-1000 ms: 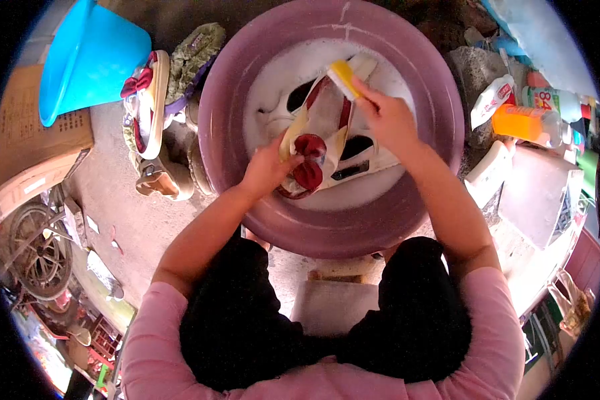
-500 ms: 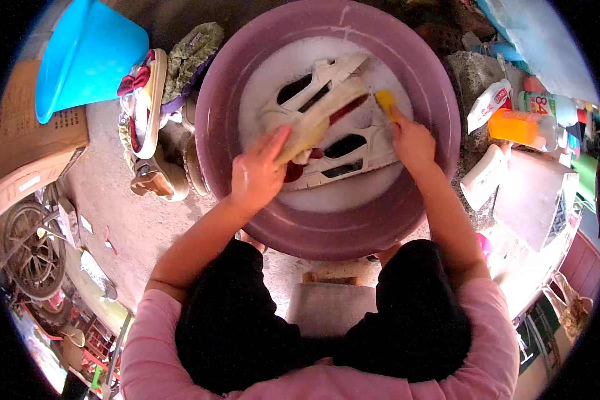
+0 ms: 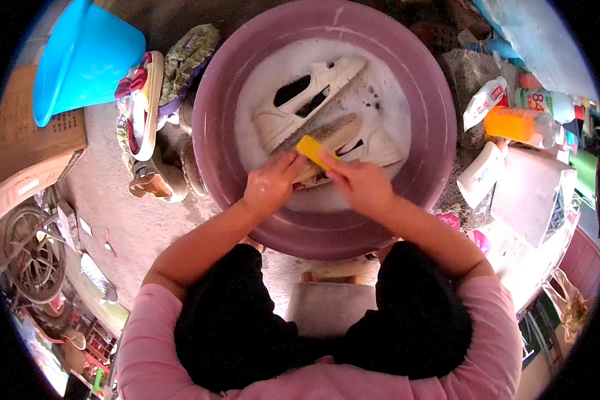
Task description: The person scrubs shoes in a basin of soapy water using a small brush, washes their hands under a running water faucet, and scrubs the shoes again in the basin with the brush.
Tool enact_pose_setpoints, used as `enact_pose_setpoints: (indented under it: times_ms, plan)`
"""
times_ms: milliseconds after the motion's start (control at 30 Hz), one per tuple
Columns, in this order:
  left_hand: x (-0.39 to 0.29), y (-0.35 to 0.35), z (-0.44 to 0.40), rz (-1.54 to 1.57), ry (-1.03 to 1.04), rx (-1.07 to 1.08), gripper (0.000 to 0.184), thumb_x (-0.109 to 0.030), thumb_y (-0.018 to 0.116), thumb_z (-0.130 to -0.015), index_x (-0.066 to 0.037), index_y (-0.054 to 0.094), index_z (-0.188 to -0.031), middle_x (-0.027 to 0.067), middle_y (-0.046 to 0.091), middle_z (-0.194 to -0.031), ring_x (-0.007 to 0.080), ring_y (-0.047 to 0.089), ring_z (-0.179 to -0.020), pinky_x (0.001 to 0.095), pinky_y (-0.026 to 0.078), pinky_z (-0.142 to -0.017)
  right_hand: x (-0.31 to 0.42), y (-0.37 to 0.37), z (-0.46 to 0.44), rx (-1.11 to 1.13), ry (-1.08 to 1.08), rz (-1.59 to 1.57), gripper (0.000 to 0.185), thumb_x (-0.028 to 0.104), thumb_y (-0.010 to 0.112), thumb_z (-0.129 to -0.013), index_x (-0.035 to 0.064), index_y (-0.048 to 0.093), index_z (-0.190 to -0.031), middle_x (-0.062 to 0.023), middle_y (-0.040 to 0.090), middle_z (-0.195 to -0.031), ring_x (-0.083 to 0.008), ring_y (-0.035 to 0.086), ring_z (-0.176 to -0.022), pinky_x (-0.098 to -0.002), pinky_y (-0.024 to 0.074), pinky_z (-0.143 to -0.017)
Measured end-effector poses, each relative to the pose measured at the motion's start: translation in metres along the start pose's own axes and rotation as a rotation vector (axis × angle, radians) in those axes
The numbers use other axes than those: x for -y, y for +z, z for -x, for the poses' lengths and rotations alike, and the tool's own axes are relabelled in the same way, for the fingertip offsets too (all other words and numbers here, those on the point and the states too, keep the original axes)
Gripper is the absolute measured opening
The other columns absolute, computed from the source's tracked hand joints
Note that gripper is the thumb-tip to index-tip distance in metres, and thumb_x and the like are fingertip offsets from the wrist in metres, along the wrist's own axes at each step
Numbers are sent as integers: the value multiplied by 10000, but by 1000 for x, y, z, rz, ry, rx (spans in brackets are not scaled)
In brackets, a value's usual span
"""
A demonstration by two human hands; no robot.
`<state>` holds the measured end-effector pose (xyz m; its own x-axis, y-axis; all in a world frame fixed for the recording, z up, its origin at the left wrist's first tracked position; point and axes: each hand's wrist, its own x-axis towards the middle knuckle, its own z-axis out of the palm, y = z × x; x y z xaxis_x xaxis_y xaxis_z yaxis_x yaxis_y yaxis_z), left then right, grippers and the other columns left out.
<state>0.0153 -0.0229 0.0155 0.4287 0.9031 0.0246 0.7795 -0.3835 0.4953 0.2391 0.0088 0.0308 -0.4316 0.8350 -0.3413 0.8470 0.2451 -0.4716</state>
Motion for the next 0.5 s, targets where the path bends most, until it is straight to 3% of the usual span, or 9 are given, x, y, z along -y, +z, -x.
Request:
enact_pose_setpoints:
  times_ms: [33,100,200,233,333,433,500]
  plan:
    - [-1,2,-1,41,5,-31,517,-36,577,-647,-72,505,-1157,124,547,-1142,268,610,-855,355,517,-673,-3,1,0,-33,-65,7,353,389,402,-888,305,476,-1223,-149,591,-647,-326,580,-570,-440,470,-521]
    - [1,1,-2,62,-16,-38,512,-33,568,-649,-74,510,-1156,124,549,-1144,270,609,-855,353,517,-678,-64,13,-23,46,118,0,356,376,427,-877,299,474,-1222,-141,606,-702,-323,596,-597,-439,473,-526]
    - [5,2,-5,38,-85,4,513,-37,556,-664,-80,498,-1172,97,539,-1167,238,604,-885,335,515,-694,-58,-14,-31,9,300,73,351,258,511,-846,233,513,-1196,-150,577,-638,-319,563,-549,-407,453,-514]
    - [6,2,-4,50,-101,5,511,-33,547,-669,-81,497,-1175,98,540,-1168,239,604,-882,338,515,-691,-43,1,-23,-34,291,-103,351,245,509,-850,252,510,-1201,-145,574,-622,-320,557,-538,-406,452,-516]
    - [5,4,-2,54,-175,76,502,-30,528,-680,-82,495,-1178,99,544,-1161,248,605,-877,351,515,-682,-9,16,3,-134,-107,-80,346,247,511,-853,276,512,-1198,-143,565,-611,-324,551,-537,-403,450,-519]
    - [8,5,0,88,-113,10,406,-106,558,-717,-63,526,-1120,137,565,-1091,287,606,-843,351,513,-632,-4,10,-7,-7,12,-85,347,261,522,-848,299,514,-1193,-147,578,-643,-335,558,-572,-400,455,-541]
    - [10,8,-1,87,-88,-20,405,-111,563,-716,-66,528,-1117,140,560,-1095,297,610,-811,353,513,-624,-8,-9,-33,135,145,-100,371,264,486,-860,193,477,-1224,-151,603,-802,-312,587,-710,-417,472,-639]
